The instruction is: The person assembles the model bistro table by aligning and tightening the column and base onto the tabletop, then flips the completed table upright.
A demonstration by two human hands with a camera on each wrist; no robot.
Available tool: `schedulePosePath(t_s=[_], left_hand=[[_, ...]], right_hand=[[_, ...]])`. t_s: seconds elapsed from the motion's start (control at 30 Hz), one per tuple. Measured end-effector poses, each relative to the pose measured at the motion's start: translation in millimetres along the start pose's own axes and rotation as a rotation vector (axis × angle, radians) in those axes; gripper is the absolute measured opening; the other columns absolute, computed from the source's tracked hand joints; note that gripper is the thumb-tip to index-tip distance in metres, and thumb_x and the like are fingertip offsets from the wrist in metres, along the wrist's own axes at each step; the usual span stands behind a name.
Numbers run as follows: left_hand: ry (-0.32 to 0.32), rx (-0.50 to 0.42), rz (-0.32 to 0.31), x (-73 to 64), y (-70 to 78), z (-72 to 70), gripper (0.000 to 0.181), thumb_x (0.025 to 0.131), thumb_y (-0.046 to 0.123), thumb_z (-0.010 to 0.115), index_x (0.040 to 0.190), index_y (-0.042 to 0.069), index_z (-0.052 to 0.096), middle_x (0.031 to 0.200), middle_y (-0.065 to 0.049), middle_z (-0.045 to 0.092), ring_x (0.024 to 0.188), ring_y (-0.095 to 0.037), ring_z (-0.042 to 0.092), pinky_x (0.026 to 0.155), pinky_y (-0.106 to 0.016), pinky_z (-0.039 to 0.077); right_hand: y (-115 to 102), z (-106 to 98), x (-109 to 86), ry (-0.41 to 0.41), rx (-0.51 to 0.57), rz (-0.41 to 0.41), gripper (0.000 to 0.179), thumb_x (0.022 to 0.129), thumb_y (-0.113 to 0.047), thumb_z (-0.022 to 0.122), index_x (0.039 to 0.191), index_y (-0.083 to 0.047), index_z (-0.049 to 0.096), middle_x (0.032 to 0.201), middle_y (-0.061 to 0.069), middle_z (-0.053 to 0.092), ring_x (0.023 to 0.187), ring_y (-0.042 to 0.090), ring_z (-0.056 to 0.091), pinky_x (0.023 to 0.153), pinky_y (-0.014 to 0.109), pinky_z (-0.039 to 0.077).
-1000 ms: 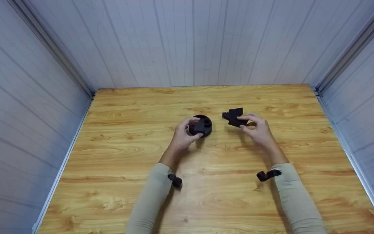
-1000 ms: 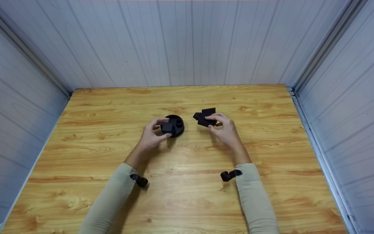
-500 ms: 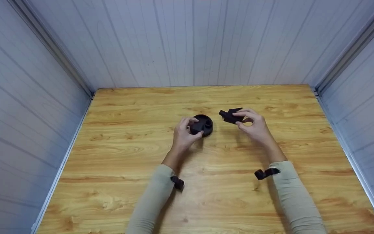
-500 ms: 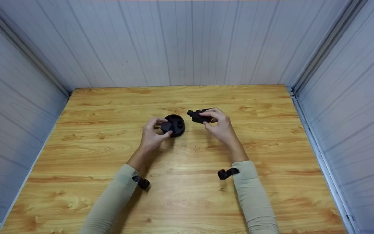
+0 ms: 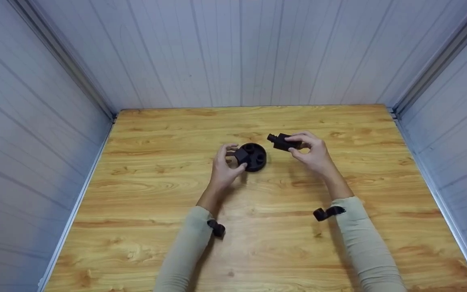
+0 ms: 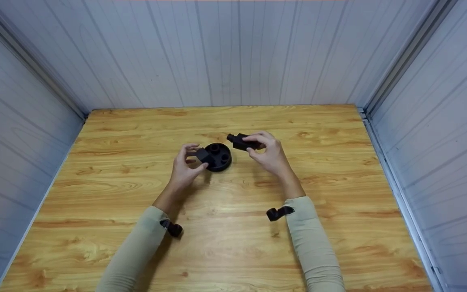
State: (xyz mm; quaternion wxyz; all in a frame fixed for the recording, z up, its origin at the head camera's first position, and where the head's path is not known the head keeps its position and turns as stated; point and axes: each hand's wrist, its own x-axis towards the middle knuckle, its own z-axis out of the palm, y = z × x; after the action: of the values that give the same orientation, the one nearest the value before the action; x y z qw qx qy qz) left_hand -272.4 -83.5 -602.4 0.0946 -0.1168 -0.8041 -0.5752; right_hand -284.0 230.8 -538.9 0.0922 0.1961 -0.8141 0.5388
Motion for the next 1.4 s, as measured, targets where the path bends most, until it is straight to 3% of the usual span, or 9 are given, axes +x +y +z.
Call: schedulePosePath(t_s=[0.27,0.57,0.93,1.17,1.4], left_hand=[[0.012,0.000,-0.015,-2.6,-2.8,-3.2,0.042,0.096,0.006,0.088,0.133,0.005,0.066,0.132,-0.021,0.073,0.120,-0.039,0.078,0.108,-0.057,0.063],[0.003,-0.097,-0.045,2.0,-8.5,-8.9,0.037,0.102,-0.002,0.078,0.138,0.003,0.069,0.139,-0.024,0.073,0.130,-0.042,0.077,0.112,-0.056,0.064],[-0.013,-0.177,-0.050,4.2,-12.3,-9.5,0.040,0.102,-0.002,0.079,0.141,-0.001,0.067,0.139,-0.029,0.073,0.131,-0.048,0.075,0.115,-0.054,0.063],[-0.020,-0.243,-0.056,4.1,-15.0,-9.2,0.043,0.103,-0.007,0.075,0.144,-0.003,0.064,0.139,-0.031,0.071,0.131,-0.050,0.075,0.116,-0.048,0.063],[-0.020,-0.234,-0.069,4.7,-15.3,-8.9,0.043,0.103,-0.006,0.075,0.144,-0.002,0.064,0.138,-0.031,0.071,0.128,-0.049,0.076,0.114,-0.047,0.064]], right_hand=[[-10,9,8.6,-0.025,-0.013,-0.052,0.028,0.101,0.001,0.080,0.128,-0.003,0.083,0.134,0.022,0.075,0.106,0.001,0.068,0.088,0.013,0.057],[-16,17,14.5,-0.057,0.004,-0.079,0.026,0.101,0.001,0.080,0.127,-0.003,0.084,0.136,0.023,0.075,0.103,0.022,0.077,0.087,0.013,0.061],[-21,24,19.2,-0.029,0.038,-0.077,0.034,0.099,0.002,0.082,0.132,0.003,0.078,0.130,0.027,0.077,0.103,0.002,0.072,0.087,0.017,0.062],[-22,31,21.3,-0.039,0.073,-0.103,0.031,0.098,0.001,0.085,0.128,0.006,0.079,0.121,0.028,0.080,0.095,0.001,0.075,0.084,0.015,0.062],[-18,40,21.9,-0.045,0.067,-0.128,0.031,0.097,-0.001,0.086,0.128,0.005,0.081,0.121,0.027,0.081,0.091,-0.001,0.072,0.078,0.012,0.059]])
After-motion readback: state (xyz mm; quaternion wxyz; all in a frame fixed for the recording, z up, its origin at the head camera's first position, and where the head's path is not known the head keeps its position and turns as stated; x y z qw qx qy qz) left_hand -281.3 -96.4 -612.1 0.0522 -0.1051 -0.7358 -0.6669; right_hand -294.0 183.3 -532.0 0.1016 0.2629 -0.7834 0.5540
